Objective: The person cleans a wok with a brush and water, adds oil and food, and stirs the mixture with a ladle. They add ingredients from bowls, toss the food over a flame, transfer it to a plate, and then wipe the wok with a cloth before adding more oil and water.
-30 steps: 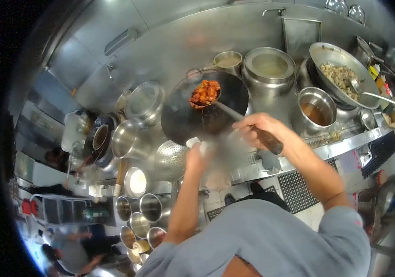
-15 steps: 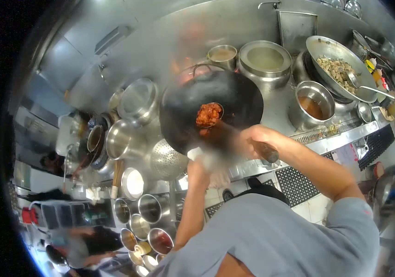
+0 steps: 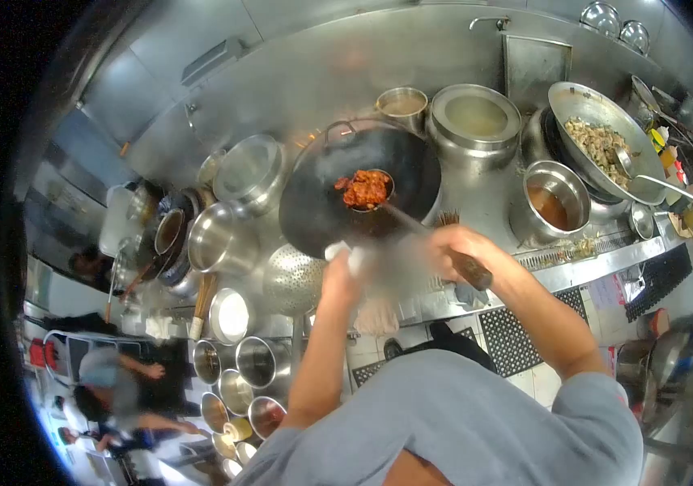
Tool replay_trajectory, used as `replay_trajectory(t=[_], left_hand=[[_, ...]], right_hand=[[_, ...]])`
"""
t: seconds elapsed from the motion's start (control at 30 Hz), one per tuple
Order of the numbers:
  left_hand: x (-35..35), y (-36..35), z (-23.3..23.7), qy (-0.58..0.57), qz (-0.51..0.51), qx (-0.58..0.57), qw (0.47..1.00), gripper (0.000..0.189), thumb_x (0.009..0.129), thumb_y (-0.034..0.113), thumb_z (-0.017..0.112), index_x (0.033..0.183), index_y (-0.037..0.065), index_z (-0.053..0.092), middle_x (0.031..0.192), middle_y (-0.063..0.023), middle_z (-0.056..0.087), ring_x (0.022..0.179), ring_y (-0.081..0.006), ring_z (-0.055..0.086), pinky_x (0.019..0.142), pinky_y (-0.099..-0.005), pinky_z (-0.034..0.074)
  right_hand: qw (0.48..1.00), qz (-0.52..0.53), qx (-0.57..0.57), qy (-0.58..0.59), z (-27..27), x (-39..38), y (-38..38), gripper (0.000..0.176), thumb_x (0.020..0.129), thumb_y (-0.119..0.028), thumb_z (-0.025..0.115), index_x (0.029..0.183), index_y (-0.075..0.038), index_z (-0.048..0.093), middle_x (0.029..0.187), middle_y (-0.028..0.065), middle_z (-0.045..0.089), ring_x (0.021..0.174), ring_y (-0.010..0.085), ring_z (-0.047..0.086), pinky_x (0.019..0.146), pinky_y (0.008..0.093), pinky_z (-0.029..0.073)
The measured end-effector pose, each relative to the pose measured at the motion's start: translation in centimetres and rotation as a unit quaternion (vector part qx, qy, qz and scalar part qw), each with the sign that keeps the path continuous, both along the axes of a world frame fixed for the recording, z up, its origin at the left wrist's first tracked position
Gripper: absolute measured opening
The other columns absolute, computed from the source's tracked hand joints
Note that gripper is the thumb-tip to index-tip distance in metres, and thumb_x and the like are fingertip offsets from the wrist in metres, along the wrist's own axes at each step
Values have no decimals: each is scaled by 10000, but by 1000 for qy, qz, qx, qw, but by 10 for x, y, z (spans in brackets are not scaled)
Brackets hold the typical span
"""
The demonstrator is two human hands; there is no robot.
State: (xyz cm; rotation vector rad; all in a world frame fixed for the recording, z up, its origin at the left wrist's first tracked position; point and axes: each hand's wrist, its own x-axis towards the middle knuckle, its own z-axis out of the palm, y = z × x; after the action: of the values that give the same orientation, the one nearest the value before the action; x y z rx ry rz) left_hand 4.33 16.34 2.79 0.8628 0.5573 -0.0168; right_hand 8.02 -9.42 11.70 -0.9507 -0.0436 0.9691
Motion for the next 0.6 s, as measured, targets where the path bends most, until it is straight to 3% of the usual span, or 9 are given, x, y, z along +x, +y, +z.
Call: replay_trajectory(t=[0.1, 0.17, 0.23, 0.3, 0.37, 0.43, 0.5, 0.57, 0.6], left_hand=[[-4, 9, -1, 27, -1, 76, 997, 207, 862, 129, 451, 999, -19, 499, 891, -124, 599, 687, -221, 632, 457, -242, 472], [-14, 15, -10, -21, -42, 162, 986, 299, 840, 143, 482, 1059, -59, 459, 931, -143, 588, 758, -240, 623, 587, -299, 512], [-28, 12, -53, -48, 50, 444, 893, 502, 822, 196, 525, 1200, -96, 370, 1048, -207, 577, 933, -323, 600, 801, -372, 488], [-42, 13, -105, -1, 63, 583, 810, 647, 806, 201, 551, 1290, -117, 261, 1156, -273, 535, 1080, -388, 534, 940, -397, 404], [-55, 3, -83, 65, 29, 555, 828, 686, 801, 182, 554, 1317, -115, 213, 1199, -307, 508, 1116, -404, 520, 939, -413, 392], [-65, -14, -57, 41, 67, 486, 870, 638, 798, 157, 547, 1301, -95, 247, 1173, -300, 518, 1095, -393, 531, 934, -418, 388], [-60, -22, -56, 41, 84, 499, 861, 538, 797, 147, 540, 1237, -63, 313, 1085, -253, 557, 1002, -406, 554, 920, -430, 392], [-61, -16, -100, -10, 86, 374, 923, 377, 796, 110, 516, 1133, -11, 396, 981, -179, 576, 875, -338, 581, 821, -430, 440], [-62, -22, -71, -2, 91, 370, 925, 377, 796, 110, 516, 1133, -11, 396, 981, -179, 576, 875, -338, 581, 821, -430, 440]], right_hand=[[999, 2, -18, 46, 20, -3, -2, 345, 856, -98, 525, 1141, 84, 458, 664, -33, 399, 503, 51, 396, 445, 189, 310], [999, -6, -16, 30, 20, 0, -11, 338, 845, -84, 522, 1132, 87, 471, 665, -20, 417, 507, 67, 413, 442, 207, 324], [997, 34, -55, -35, 15, 7, -19, 332, 826, -89, 541, 1106, 84, 499, 676, -8, 459, 507, 88, 445, 434, 223, 346], [990, 62, -129, 6, 53, 6, -5, 334, 815, -100, 558, 1091, 86, 524, 688, 0, 479, 515, 104, 458, 435, 244, 361], [977, 40, -206, -31, 78, -5, 8, 163, 853, -137, 561, 736, -48, 489, 629, 16, 473, 446, 108, 451, 368, 235, 335], [980, 44, -196, -9, 82, -8, 10, 153, 851, -136, 572, 749, -43, 505, 628, 8, 470, 449, 95, 449, 362, 236, 325], [990, 33, -120, 68, 71, -5, 12, 321, 843, -80, 535, 1124, 76, 530, 661, -21, 441, 492, 96, 428, 428, 252, 359], [996, 51, -62, 29, 46, -10, 11, 296, 856, -82, 534, 1109, 71, 513, 655, -28, 434, 489, 78, 416, 426, 220, 345], [993, 50, -29, 104, 48, -8, 19, 281, 855, -80, 533, 1094, 68, 509, 655, -29, 432, 486, 68, 405, 421, 203, 328]])
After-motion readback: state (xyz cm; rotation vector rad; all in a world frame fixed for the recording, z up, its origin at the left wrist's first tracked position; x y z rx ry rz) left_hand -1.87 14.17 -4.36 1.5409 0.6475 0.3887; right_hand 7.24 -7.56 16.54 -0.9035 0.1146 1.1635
